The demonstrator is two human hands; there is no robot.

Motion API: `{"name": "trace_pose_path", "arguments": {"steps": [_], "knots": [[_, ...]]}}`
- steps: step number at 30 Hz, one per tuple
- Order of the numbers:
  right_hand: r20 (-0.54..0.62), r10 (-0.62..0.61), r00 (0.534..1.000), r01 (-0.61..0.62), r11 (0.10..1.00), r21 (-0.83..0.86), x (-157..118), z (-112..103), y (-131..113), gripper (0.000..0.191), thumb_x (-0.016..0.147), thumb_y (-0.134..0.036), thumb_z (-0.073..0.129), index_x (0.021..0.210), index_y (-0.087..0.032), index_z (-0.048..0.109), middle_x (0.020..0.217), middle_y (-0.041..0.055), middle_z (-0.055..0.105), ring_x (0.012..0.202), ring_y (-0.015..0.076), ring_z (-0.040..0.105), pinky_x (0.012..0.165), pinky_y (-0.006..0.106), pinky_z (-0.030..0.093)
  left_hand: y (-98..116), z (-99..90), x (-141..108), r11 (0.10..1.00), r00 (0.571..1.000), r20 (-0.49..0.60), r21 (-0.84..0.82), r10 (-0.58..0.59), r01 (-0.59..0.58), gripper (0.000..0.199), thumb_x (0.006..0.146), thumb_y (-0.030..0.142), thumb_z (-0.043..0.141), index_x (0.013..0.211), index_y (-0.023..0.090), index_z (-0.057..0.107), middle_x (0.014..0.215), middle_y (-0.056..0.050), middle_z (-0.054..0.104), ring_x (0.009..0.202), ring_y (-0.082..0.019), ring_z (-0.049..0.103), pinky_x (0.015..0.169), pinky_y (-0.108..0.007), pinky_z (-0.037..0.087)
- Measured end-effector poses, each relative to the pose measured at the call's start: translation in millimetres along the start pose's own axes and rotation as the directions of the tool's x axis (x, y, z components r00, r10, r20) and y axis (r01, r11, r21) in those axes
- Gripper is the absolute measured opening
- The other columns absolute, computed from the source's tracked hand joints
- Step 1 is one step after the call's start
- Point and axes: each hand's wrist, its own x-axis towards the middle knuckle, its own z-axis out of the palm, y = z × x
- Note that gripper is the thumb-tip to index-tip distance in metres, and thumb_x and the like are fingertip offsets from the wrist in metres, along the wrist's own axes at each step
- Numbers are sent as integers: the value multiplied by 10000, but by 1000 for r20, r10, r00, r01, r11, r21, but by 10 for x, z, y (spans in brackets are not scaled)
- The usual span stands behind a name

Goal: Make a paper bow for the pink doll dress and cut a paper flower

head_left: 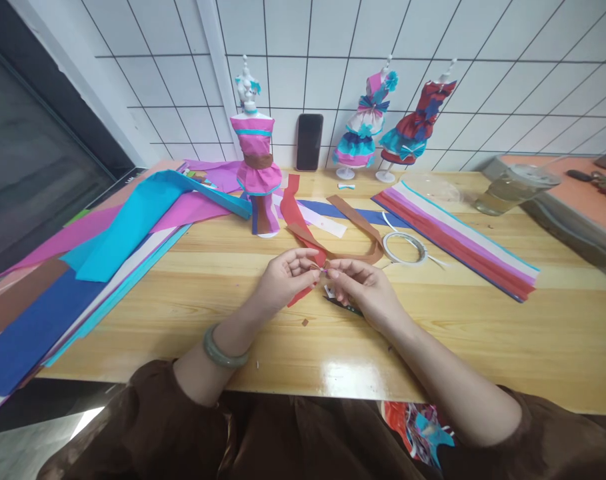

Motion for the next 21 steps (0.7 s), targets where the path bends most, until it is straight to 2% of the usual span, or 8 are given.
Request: {"name": "trace_pose_path", "arguments": {"steps": [8,12,16,21], "knots": [[-39,-21,999,19,998,-55,8,3,7,293,691,-357,670,882,-142,619,533,-24,559,399,57,453,370,171,345,4,28,3,999,1000,5,43,-21,21,369,639,166,659,989,111,559,768,-23,599,639,-82,566,628,-226,460],[-47,-109,993,104,990,-98,-7,14,11,324,699,-337,661,954,-148,595,675,-3,583,435,53,479,403,185,384,14,31,-3,996,999,35,80,-30,27,319,639,204,670,934,115,591,824,-49,625,653,-89,568,637,-235,462],[-20,-154,988,151,984,-94,-30,35,11,360,699,-332,656,1006,-168,563,745,2,569,466,60,487,435,207,414,-15,-9,-4,988,995,48,136,-84,77,283,682,296,642,889,106,606,738,-42,621,575,-90,552,588,-247,460],[9,-165,986,165,979,-119,-35,51,26,375,707,-332,644,1028,-172,534,765,9,563,479,68,487,435,213,416,-69,-52,16,984,994,71,163,-78,66,229,722,331,595,783,110,596,693,-25,579,563,-88,541,566,-233,453]]}}
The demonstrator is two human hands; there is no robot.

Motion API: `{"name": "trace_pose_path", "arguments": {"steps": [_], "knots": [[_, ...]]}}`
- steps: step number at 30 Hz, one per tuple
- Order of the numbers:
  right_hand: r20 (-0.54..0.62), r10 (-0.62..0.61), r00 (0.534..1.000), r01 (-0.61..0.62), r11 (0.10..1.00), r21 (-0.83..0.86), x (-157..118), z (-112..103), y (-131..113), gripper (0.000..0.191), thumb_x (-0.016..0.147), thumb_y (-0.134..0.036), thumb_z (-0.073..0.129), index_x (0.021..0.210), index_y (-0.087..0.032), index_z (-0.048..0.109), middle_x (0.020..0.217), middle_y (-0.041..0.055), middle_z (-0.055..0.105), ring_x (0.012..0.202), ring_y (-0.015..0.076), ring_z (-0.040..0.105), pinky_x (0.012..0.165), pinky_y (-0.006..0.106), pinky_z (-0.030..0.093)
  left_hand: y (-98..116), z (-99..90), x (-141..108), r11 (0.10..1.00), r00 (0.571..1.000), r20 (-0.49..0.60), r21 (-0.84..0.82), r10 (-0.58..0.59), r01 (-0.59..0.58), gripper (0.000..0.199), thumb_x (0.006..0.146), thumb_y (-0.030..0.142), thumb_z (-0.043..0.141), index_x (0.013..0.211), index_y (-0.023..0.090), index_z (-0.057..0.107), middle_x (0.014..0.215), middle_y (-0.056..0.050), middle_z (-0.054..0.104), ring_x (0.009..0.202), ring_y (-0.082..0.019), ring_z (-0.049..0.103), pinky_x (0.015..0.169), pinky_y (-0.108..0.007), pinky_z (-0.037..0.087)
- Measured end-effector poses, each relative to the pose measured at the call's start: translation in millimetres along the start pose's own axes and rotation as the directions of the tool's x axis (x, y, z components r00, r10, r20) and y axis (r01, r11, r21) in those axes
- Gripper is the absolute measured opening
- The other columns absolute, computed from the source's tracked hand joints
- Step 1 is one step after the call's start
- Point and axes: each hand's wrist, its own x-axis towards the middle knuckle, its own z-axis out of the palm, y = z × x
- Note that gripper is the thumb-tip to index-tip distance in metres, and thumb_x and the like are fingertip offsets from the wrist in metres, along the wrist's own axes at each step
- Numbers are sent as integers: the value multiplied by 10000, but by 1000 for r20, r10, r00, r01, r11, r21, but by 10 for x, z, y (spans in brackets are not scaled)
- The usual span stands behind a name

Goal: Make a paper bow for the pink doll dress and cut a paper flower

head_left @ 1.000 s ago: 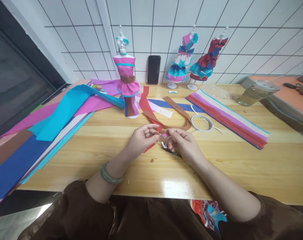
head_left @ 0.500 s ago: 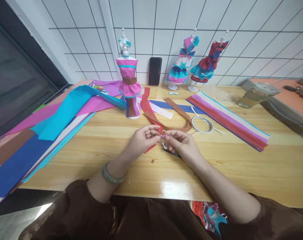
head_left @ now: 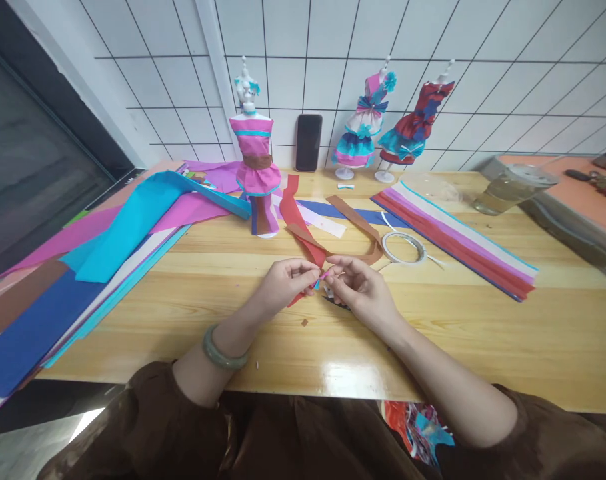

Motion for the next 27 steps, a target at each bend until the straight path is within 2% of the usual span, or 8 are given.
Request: {"name": "trace_pose_path", "arguments": {"steps": [5,13,21,27], "knots": [[17,-1,1000,1,1000,8,3,0,12,370,722,-328,632,1040,-177,517,775,8,548,492,66,482,432,206,418,8,16,17,999,999,-32,-33,4,-5,190,700,304,610,708,119,568,659,0,558,544,-76,529,555,-219,455],[29,-19,999,18,999,47,13,9,26,351,722,-315,643,1019,-200,494,746,-6,560,524,87,507,452,215,413,14,41,23,995,995,-95,-102,-20,11,187,698,297,619,732,119,574,662,-7,586,553,-74,531,585,-215,449],[23,-22,999,20,996,86,43,26,55,331,706,-345,660,957,-202,499,700,-14,568,525,99,511,482,233,413,-10,52,14,997,988,-152,-64,41,-51,207,719,321,598,729,115,582,634,-17,584,553,-82,523,572,-212,430],[1,-37,999,37,995,96,42,96,49,339,680,-367,680,913,-197,501,676,-4,569,525,107,499,467,232,393,2,65,11,996,977,-210,-69,42,-58,230,693,352,624,710,125,591,629,-23,598,540,-93,538,562,-219,441]]}}
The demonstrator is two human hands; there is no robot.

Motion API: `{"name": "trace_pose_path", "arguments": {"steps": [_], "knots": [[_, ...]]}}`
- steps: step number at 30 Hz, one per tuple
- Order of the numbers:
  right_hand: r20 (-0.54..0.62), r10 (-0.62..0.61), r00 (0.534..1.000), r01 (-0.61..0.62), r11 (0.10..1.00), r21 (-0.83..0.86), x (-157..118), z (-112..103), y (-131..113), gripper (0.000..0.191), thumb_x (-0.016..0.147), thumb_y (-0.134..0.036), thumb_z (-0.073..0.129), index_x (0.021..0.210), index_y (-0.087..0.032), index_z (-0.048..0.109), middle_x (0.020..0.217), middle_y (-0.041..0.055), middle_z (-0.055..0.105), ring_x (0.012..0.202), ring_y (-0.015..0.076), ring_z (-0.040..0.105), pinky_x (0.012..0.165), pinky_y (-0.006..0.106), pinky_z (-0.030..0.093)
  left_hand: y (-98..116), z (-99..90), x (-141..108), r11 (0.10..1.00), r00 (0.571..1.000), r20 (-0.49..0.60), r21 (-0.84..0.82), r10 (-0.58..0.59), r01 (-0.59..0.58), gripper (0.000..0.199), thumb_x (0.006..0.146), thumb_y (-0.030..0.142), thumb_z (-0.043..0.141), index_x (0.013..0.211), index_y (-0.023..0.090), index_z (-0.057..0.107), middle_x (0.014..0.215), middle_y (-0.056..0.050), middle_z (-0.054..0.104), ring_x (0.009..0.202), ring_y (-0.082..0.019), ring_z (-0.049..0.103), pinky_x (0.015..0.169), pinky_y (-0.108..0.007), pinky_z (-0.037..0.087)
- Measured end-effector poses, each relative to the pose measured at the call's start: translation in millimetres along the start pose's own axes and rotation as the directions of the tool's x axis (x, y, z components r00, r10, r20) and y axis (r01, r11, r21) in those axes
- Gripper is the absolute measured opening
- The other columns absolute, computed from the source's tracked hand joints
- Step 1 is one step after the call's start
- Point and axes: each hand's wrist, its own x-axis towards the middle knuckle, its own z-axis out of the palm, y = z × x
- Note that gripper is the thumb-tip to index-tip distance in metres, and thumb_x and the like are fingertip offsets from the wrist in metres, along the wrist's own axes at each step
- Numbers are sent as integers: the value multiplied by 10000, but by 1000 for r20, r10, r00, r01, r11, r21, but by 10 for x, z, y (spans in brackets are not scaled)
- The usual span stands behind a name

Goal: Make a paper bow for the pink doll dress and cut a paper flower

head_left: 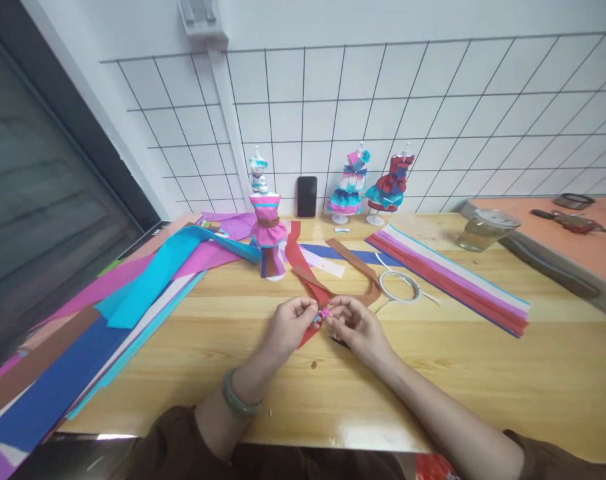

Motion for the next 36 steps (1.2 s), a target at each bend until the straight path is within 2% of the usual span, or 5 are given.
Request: {"name": "trace_pose_path", "arguments": {"steps": [16,22,29,32,36], "knots": [[32,-33,999,32,999,31,-15,42,24,368,716,-312,658,1011,-209,463,738,-8,550,586,106,501,490,226,401,57,-26,-7,997,999,-24,-72,27,-29,222,687,335,642,727,121,599,656,-19,601,538,-80,528,570,-211,443],[-24,-80,996,82,992,91,6,13,37,304,744,-327,624,993,-208,497,842,3,527,483,54,441,451,223,391,34,-35,-2,998,998,-27,-1,56,-56,218,704,326,621,742,111,610,647,-23,602,545,-83,530,558,-202,425],[-10,-54,998,55,992,112,23,20,94,300,733,-311,635,983,-207,506,767,-18,515,499,57,451,443,203,388,43,-9,-19,996,997,16,50,74,-74,174,710,277,606,706,104,626,610,-15,590,533,-67,500,539,-183,402],[1,-46,999,46,993,105,21,15,123,315,726,-294,645,994,-205,507,773,-15,524,534,63,462,458,197,398,26,-20,-7,999,999,11,15,39,-39,184,701,280,620,724,98,628,638,-27,599,542,-73,517,552,-195,416],[2,-24,1000,23,992,127,28,-6,116,329,716,-294,654,994,-201,506,762,-20,524,497,54,461,441,197,398,12,-45,8,988,999,14,-150,-38,40,243,677,303,650,804,97,626,724,-52,620,596,-102,560,567,-222,449]]}}
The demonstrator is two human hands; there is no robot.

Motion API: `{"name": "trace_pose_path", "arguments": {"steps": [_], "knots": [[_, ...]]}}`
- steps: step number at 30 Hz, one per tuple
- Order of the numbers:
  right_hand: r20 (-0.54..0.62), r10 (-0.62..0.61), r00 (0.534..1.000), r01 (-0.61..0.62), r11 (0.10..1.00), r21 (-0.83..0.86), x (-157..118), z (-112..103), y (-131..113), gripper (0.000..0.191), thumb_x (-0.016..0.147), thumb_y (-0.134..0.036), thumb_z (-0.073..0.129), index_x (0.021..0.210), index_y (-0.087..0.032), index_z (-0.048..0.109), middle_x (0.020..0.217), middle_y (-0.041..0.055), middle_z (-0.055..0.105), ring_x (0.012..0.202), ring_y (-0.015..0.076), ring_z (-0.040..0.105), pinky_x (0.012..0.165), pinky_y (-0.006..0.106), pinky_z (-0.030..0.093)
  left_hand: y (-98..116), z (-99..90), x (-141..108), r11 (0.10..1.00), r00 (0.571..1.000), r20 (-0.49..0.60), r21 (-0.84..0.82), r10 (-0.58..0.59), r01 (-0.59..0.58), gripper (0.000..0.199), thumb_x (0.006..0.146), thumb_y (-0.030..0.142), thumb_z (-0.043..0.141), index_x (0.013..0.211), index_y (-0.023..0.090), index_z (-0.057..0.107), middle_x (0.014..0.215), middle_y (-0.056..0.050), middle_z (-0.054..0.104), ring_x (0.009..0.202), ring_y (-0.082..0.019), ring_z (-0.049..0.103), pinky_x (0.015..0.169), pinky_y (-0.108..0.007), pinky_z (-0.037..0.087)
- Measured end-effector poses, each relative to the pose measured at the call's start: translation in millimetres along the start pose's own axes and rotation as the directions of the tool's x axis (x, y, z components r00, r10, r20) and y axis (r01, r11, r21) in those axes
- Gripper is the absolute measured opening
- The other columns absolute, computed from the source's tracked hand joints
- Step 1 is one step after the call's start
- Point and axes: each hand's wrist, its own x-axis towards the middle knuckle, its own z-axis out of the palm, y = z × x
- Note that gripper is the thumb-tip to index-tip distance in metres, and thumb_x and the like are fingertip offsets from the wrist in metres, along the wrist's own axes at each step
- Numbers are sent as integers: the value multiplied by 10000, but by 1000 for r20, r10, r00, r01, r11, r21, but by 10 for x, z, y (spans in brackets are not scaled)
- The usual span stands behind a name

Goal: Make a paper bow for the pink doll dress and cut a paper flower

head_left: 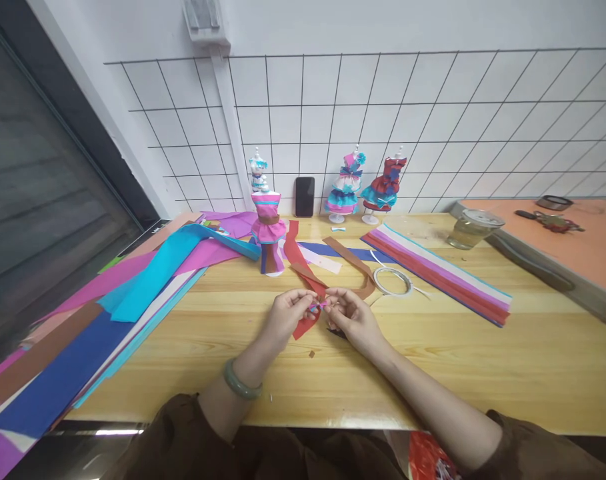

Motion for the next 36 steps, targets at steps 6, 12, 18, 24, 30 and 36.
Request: {"name": "trace_pose_path", "arguments": {"steps": [6,12,18,24,30,36], "knots": [[-65,49,997,-45,997,65,19,-20,-78,353,673,-286,691,959,-183,512,758,-20,556,405,27,430,381,186,343,34,-16,-3,993,999,-4,-112,-41,40,319,688,351,644,880,99,606,782,-75,635,659,-126,590,593,-244,475],[-77,97,992,-90,992,86,30,-25,-74,381,648,-290,708,955,-182,511,731,-28,573,392,29,429,384,186,336,16,16,-23,997,993,84,21,-79,77,303,651,338,682,822,96,615,699,-57,624,599,-105,572,577,-227,462],[-14,98,995,-97,995,39,15,-17,-54,379,669,-293,696,983,-195,508,756,-20,562,420,37,443,396,189,335,6,11,-24,997,993,87,35,-74,71,233,667,307,661,758,99,609,652,-50,613,569,-101,561,560,-224,449],[29,131,991,-131,991,3,-11,-20,-131,359,691,-332,669,993,-192,534,824,10,580,457,54,467,417,211,353,42,-3,-32,992,991,91,-65,-99,105,240,646,296,677,751,99,590,653,-51,612,557,-102,558,565,-237,447],[14,155,988,-154,988,-33,-14,-23,-122,346,709,-376,642,971,-163,567,574,-29,541,439,79,459,424,212,345,35,3,-40,996,988,125,15,-87,86,228,678,306,645,756,97,596,659,-47,601,559,-96,547,558,-226,435],[3,165,986,-164,984,-69,-19,8,-158,379,670,-379,675,971,-169,582,665,-8,573,453,73,455,441,220,364,55,28,-54,993,989,144,118,-26,9,237,684,351,633,724,118,611,614,-32,588,564,-99,537,570,-227,429]]}}
